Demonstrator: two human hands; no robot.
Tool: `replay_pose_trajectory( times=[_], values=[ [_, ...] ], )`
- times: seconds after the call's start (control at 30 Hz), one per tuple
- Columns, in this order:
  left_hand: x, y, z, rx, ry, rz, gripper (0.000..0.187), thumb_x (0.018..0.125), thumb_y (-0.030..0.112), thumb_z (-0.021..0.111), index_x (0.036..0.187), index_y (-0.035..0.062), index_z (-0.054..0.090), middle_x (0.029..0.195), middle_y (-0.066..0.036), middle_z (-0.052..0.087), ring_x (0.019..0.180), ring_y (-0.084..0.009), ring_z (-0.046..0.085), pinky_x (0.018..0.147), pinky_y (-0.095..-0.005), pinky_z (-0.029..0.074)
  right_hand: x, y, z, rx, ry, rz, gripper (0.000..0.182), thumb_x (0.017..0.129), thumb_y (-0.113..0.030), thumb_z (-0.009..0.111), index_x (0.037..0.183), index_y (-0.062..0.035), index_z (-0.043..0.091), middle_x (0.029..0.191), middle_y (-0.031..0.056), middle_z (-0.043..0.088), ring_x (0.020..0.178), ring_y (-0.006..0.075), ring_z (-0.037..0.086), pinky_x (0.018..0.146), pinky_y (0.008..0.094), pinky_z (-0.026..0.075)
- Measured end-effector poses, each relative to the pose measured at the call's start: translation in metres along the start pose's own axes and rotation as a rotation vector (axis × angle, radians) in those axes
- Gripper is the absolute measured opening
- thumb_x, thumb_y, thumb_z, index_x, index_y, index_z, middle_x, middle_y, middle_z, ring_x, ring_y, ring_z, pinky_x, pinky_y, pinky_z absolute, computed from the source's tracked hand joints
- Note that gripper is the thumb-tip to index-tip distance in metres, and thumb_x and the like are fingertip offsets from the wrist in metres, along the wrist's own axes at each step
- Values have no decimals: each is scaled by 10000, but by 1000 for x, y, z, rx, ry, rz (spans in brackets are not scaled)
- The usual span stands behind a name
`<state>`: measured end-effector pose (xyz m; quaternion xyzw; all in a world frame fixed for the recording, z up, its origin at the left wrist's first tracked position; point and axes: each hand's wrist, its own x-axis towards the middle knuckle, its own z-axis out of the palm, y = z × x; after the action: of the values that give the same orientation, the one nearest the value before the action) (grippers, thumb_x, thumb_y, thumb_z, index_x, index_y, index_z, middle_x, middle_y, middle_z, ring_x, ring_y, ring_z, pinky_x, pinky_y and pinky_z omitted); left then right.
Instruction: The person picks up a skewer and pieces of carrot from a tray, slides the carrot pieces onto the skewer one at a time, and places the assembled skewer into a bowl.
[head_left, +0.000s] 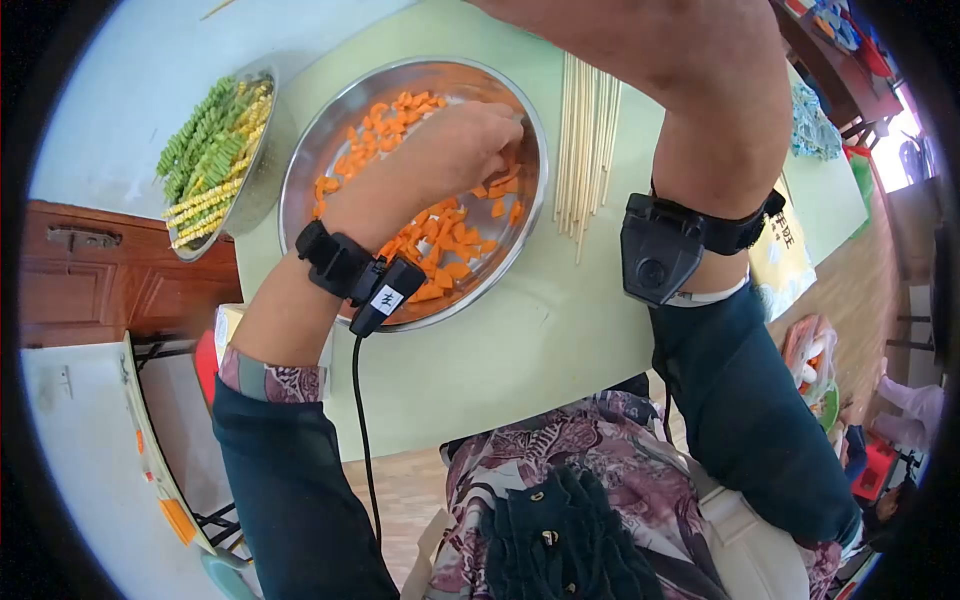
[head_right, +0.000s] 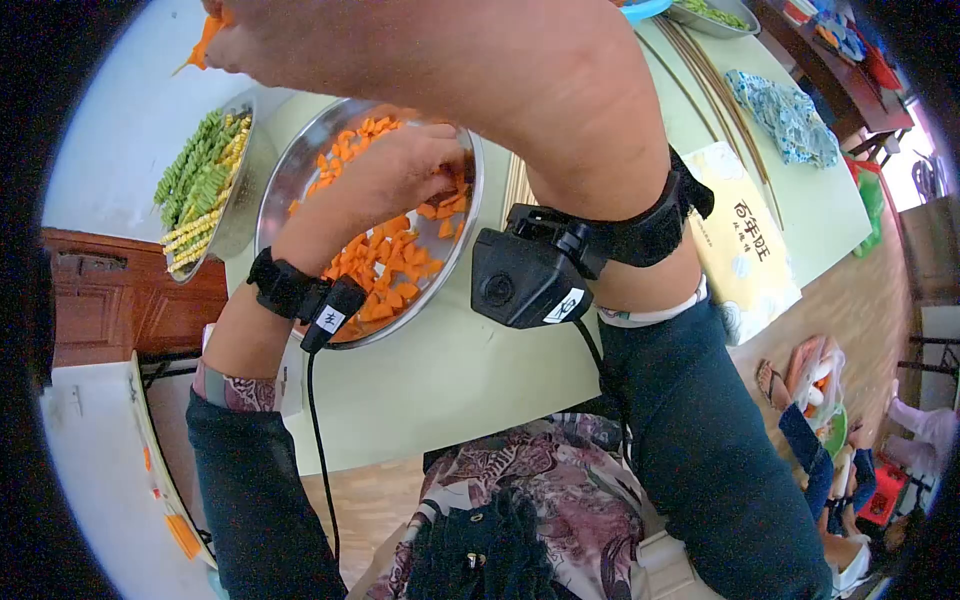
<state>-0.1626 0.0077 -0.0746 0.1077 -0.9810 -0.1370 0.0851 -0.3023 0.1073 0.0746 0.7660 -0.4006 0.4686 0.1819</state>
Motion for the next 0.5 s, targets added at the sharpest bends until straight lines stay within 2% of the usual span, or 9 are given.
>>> replay_pose_trajectory(
  times=[0.1, 0.17, 0.2, 0.27, 0.3, 0.37, 0.4, 0.47, 0.5],
  values=[
    [0, -3, 0, 16, 39, 56, 150, 758, 29, 656, 894, -6, 602, 821, -130, 591, 775, -294, 601, 714, -369, 496, -2, 0, -2, -6, 9, -4, 147, 771, -109, 659, 803, 27, 705, 574, 125, 622, 441, 177, 546, 445, 285, 424],
    [-7, 1, -6, -301, -31, -249, 167, 755, 12, 663, 911, -5, 607, 807, -111, 594, 735, -242, 610, 656, -334, 498, -2, 0, -2, -5, 8, -7, 147, 770, -109, 659, 801, 27, 704, 574, 125, 621, 442, 178, 547, 446, 285, 425],
    [-13, 1, -12, -300, -34, -249, 167, 755, 12, 663, 911, -5, 607, 807, -111, 594, 735, -242, 610, 656, -334, 498, -1, 1, -2, -6, 9, -10, 146, 770, -109, 659, 801, 27, 704, 574, 125, 621, 443, 179, 547, 447, 286, 425],
    [-27, -3, -28, -176, 183, -142, 125, 778, 10, 662, 896, 11, 622, 788, -63, 605, 695, -162, 608, 613, -282, 496, 0, 1, -3, -6, 6, -15, 146, 769, -108, 659, 799, 27, 704, 574, 126, 621, 443, 180, 548, 448, 286, 426],
    [-33, -2, -39, -174, 181, -142, 125, 778, 10, 662, 896, 11, 622, 788, -63, 605, 695, -162, 608, 613, -282, 496, 0, 1, -2, -3, 3, -16, 146, 769, -108, 659, 799, 27, 704, 574, 126, 621, 444, 181, 548, 449, 286, 426],
    [-47, 2, -64, -435, 145, -558, 86, 806, 43, 670, 881, 20, 634, 805, -39, 624, 692, -118, 608, 620, -254, 499, 2, 3, -1, -8, 1, -24, 146, 768, -108, 659, 798, 28, 703, 574, 126, 621, 445, 182, 549, 450, 287, 427],
    [-55, 1, -71, -433, 149, -561, 86, 806, 43, 670, 881, 20, 634, 805, -39, 624, 692, -118, 608, 620, -254, 499, 2, 1, 0, -7, -4, -31, 145, 767, -108, 659, 797, 28, 703, 574, 126, 621, 445, 183, 550, 451, 287, 428],
    [-69, -3, -81, -704, 313, -624, 123, 834, 80, 669, 935, 10, 653, 834, -45, 642, 707, -110, 619, 649, -227, 510, 4, 0, 1, -5, -8, -38, 145, 767, -107, 659, 796, 28, 703, 574, 127, 620, 446, 184, 550, 452, 288, 429],
    [-77, -7, -84, -704, 319, -626, 123, 834, 80, 669, 935, 10, 653, 834, -45, 642, 707, -110, 619, 649, -227, 510, 6, -1, 2, -2, -9, -44, 145, 766, -107, 659, 795, 28, 703, 575, 127, 620, 446, 185, 551, 453, 288, 429]
  ],
)
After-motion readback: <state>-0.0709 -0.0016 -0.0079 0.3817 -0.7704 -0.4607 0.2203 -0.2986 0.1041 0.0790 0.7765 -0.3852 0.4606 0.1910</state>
